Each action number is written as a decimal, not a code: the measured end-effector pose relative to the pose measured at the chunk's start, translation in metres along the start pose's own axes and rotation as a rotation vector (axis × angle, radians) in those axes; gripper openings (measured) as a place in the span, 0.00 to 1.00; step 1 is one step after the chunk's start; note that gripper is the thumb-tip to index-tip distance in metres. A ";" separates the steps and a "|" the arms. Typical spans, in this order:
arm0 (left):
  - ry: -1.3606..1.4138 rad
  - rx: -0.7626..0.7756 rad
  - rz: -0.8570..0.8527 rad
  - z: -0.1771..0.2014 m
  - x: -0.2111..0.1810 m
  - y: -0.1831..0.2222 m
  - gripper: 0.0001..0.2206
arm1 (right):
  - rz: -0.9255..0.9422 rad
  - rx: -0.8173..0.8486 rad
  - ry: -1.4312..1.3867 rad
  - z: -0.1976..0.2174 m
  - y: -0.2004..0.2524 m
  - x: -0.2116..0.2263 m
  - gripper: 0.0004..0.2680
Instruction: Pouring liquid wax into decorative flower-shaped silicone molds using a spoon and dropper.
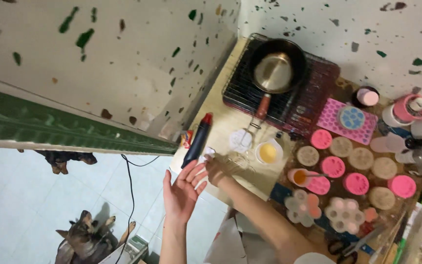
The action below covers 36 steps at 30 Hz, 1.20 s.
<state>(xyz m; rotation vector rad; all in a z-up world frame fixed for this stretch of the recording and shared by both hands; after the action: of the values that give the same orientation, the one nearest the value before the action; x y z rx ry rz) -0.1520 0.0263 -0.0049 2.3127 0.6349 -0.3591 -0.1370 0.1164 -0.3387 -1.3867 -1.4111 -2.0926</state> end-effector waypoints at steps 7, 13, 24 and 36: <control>-0.251 0.123 -0.071 -0.034 -0.016 0.003 0.39 | 0.542 -0.393 0.142 0.116 0.195 0.209 0.09; -0.562 0.335 0.052 -0.097 0.057 -0.001 0.42 | 0.671 -0.539 -0.128 0.208 0.328 0.283 0.06; -0.847 0.333 0.570 -0.084 0.224 0.021 0.23 | 0.836 -1.015 0.422 0.259 0.388 0.194 0.08; -0.980 0.027 0.667 0.032 0.316 -0.042 0.13 | -0.123 -1.135 0.118 0.419 0.413 -0.042 0.11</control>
<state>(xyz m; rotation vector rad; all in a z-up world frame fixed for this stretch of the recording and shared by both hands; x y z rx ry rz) 0.0887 0.1383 -0.1844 1.8866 -0.5995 -1.0453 0.3886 0.2468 -0.1050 -1.4144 -0.1463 -3.1614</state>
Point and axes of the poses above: each hand's wrist, its own y-axis away from the middle knuckle, its own z-axis out of the back of the hand, x = y × z, the point moved 9 cm from there along -y, towards the middle knuckle, and after that the axes turned 6 degrees about -x, right-handed, at the moved point
